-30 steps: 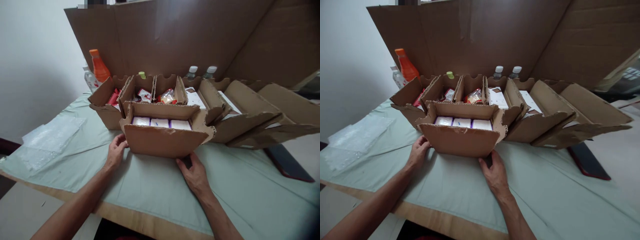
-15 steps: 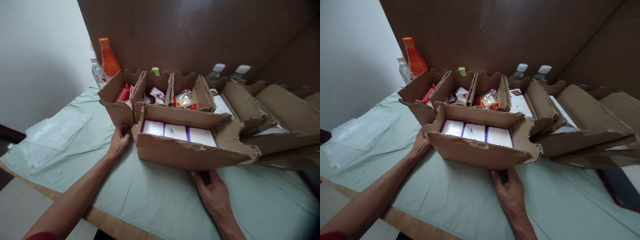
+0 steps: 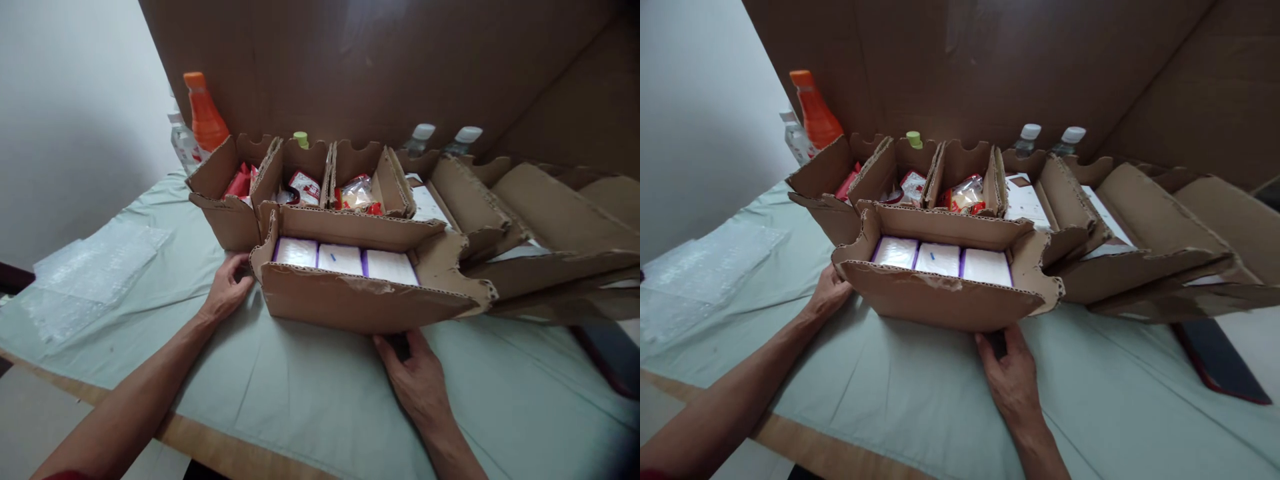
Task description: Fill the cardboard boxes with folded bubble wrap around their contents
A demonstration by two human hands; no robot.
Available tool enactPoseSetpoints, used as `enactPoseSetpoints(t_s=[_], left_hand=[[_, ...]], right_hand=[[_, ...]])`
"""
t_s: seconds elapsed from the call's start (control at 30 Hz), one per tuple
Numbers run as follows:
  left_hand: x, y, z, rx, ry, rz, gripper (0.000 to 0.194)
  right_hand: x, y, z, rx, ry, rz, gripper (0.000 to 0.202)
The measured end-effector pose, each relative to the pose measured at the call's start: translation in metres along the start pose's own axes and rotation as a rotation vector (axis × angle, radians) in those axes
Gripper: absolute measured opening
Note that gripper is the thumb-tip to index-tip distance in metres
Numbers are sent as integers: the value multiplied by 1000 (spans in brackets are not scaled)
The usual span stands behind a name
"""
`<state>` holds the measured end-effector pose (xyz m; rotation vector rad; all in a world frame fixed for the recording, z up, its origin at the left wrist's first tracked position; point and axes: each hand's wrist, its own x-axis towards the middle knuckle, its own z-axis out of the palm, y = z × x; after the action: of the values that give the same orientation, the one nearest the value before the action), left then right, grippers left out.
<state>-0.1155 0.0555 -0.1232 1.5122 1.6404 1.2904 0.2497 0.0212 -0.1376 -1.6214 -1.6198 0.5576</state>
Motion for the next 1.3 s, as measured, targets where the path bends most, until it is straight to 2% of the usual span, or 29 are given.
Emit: enactPoseSetpoints(t_s=[0.17, 0.27, 0.37, 0.5, 0.6, 0.83, 1.03, 1.2, 1.3], left_hand=[[-10, 21, -16, -57, -419, 70, 40], [-13, 26, -16, -35, -516, 98, 51], [-18, 23, -5, 32, -478, 120, 53], [-24, 20, 10, 171, -454, 185, 33], [-26, 20, 11, 231, -443, 211, 25], [-26, 19, 7, 275, -445, 95, 33], [-28, 25, 10, 243, -446, 139, 38], [-35, 24, 17, 379, -386, 175, 36], [-39, 21, 19, 434, -382, 194, 38]], right_hand=[[-2, -2, 1, 94, 51, 18, 43], [-2, -4, -1, 128, 39, 47, 40], [-3, -7, -3, 108, 8, 66, 35], [-3, -10, -4, 118, 21, 76, 31], [-3, -13, -3, 141, 23, 98, 29], [-6, -13, -6, 120, 43, 179, 32], [-7, -10, -5, 94, 58, 125, 26], [-8, -7, -3, 86, 84, 36, 35], [-9, -5, -4, 64, 52, 25, 30]])
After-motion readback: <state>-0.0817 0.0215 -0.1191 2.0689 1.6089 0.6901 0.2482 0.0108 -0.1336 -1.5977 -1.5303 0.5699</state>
